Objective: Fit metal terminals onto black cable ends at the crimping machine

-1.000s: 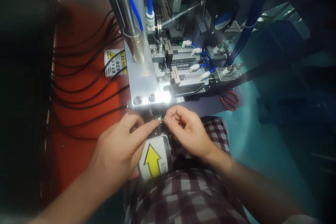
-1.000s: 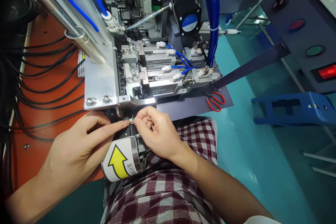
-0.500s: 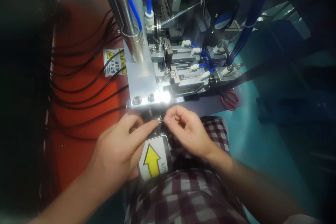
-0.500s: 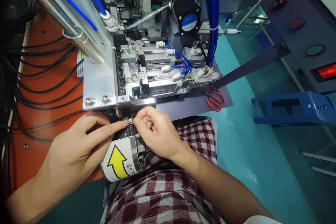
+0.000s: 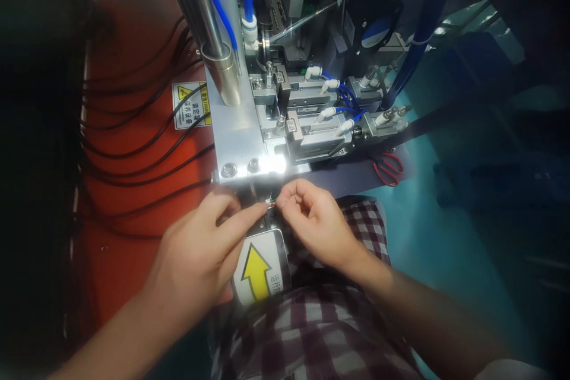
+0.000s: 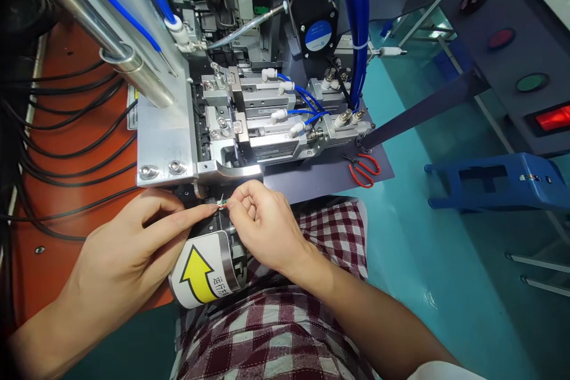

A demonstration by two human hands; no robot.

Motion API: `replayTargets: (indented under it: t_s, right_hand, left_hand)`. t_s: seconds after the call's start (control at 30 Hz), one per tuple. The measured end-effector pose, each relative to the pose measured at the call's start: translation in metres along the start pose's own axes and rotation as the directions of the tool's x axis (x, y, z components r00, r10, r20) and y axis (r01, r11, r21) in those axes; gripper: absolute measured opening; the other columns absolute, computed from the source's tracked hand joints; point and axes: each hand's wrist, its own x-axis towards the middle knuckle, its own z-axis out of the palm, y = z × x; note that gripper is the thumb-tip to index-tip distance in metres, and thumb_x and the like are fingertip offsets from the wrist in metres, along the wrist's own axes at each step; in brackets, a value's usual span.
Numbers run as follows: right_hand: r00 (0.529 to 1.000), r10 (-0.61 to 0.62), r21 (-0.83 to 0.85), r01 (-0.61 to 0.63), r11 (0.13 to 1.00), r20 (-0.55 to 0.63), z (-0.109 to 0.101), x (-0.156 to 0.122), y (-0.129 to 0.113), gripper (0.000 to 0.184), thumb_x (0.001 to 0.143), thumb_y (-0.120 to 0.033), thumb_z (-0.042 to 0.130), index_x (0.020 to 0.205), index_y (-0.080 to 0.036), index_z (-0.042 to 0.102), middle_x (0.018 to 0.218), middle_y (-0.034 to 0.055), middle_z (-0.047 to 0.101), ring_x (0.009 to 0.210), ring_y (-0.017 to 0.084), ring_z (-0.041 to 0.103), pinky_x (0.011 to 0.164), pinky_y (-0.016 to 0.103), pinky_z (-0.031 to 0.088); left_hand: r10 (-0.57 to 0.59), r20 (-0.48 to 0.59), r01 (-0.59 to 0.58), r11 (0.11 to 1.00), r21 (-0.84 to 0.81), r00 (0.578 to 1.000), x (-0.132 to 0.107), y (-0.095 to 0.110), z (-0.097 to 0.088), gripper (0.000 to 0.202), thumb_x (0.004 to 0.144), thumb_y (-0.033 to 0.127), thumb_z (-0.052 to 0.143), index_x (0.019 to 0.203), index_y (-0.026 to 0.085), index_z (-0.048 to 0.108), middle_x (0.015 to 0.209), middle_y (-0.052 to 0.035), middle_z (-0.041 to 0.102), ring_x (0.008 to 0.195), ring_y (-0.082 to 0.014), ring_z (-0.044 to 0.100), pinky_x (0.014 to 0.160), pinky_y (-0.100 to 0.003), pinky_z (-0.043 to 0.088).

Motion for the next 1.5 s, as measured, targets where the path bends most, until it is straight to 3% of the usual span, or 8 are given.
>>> replayTargets:
  t_s: [0.13, 0.47, 0.83, 1.13, 1.37, 1.5]
  right_hand:
    - [0.994, 0.109, 0.044, -0.110, 0.993, 0.023, -0.003, -0.002, -0.004, 0.016, 0.090, -0.028, 0.058, 0.077, -0.019, 0.056, 0.058, -0.0071, 0.046, 0.050, 0.009, 0.042, 0.048, 0.022, 0.034]
    - [0.998, 0.049, 0.065, -0.046, 0.997, -0.049, -0.006, -0.006, 0.000, 0.011, 0.091, -0.027, 0.062, 0.084, -0.018, 0.062, 0.061, -0.0062, 0.049, 0.051, 0.008, 0.043, 0.047, 0.022, 0.034]
    - [0.958, 0.260, 0.257, -0.283, 0.924, 0.121, -0.002, 0.005, -0.005, 0.016, 0.084, -0.029, 0.063, 0.075, -0.017, 0.058, 0.051, -0.0092, 0.043, 0.044, 0.007, 0.038, 0.043, 0.021, 0.029]
    - [0.995, 0.035, 0.028, -0.032, 0.999, -0.093, 0.000, -0.008, -0.002, 0.010, 0.087, -0.026, 0.062, 0.082, -0.017, 0.063, 0.060, -0.0053, 0.052, 0.050, 0.008, 0.045, 0.046, 0.021, 0.034]
    - [0.993, -0.012, 0.036, 0.016, 0.999, -0.116, 0.006, -0.006, -0.004, 0.009, 0.084, -0.023, 0.064, 0.077, -0.018, 0.061, 0.057, -0.0062, 0.051, 0.049, 0.007, 0.045, 0.047, 0.020, 0.036]
    - [0.992, -0.047, 0.001, 0.048, 0.999, -0.121, 0.006, -0.004, -0.003, 0.008, 0.084, -0.021, 0.063, 0.077, -0.018, 0.060, 0.057, -0.0067, 0.050, 0.049, 0.008, 0.045, 0.048, 0.021, 0.037]
  left_hand:
    - [0.052, 0.007, -0.052, 0.999, 0.003, 0.999, 0.004, 0.000, -0.002, 0.033, 0.098, 0.022, 0.043, 0.116, 0.021, 0.071, 0.088, -0.0032, 0.056, 0.064, -0.0134, 0.058, 0.054, -0.025, 0.044]
    - [0.069, -0.001, -0.069, 0.998, -0.008, 0.998, 0.003, -0.003, 0.000, 0.031, 0.098, 0.021, 0.045, 0.118, 0.021, 0.069, 0.088, -0.0035, 0.054, 0.064, -0.0132, 0.057, 0.053, -0.025, 0.043]
    - [0.048, -0.009, -0.048, 0.999, -0.014, 0.999, -0.002, -0.005, 0.003, 0.031, 0.101, 0.027, 0.044, 0.122, 0.026, 0.066, 0.091, -0.0020, 0.054, 0.068, -0.0127, 0.057, 0.058, -0.024, 0.043]
    - [0.055, -0.012, -0.055, 0.998, -0.019, 0.998, -0.002, -0.006, 0.004, 0.032, 0.100, 0.024, 0.043, 0.122, 0.025, 0.066, 0.090, -0.0021, 0.054, 0.068, -0.0127, 0.057, 0.057, -0.025, 0.042]
    - [0.130, -0.019, -0.129, 0.991, 0.027, 0.991, 0.005, -0.002, -0.002, 0.029, 0.098, 0.017, 0.045, 0.116, 0.017, 0.068, 0.087, -0.0024, 0.053, 0.067, -0.0110, 0.056, 0.055, -0.021, 0.043]
    - [0.134, -0.021, -0.133, 0.990, 0.042, 0.991, 0.005, -0.004, -0.001, 0.029, 0.097, 0.014, 0.046, 0.117, 0.019, 0.066, 0.089, -0.0021, 0.052, 0.068, -0.0111, 0.055, 0.057, -0.022, 0.043]
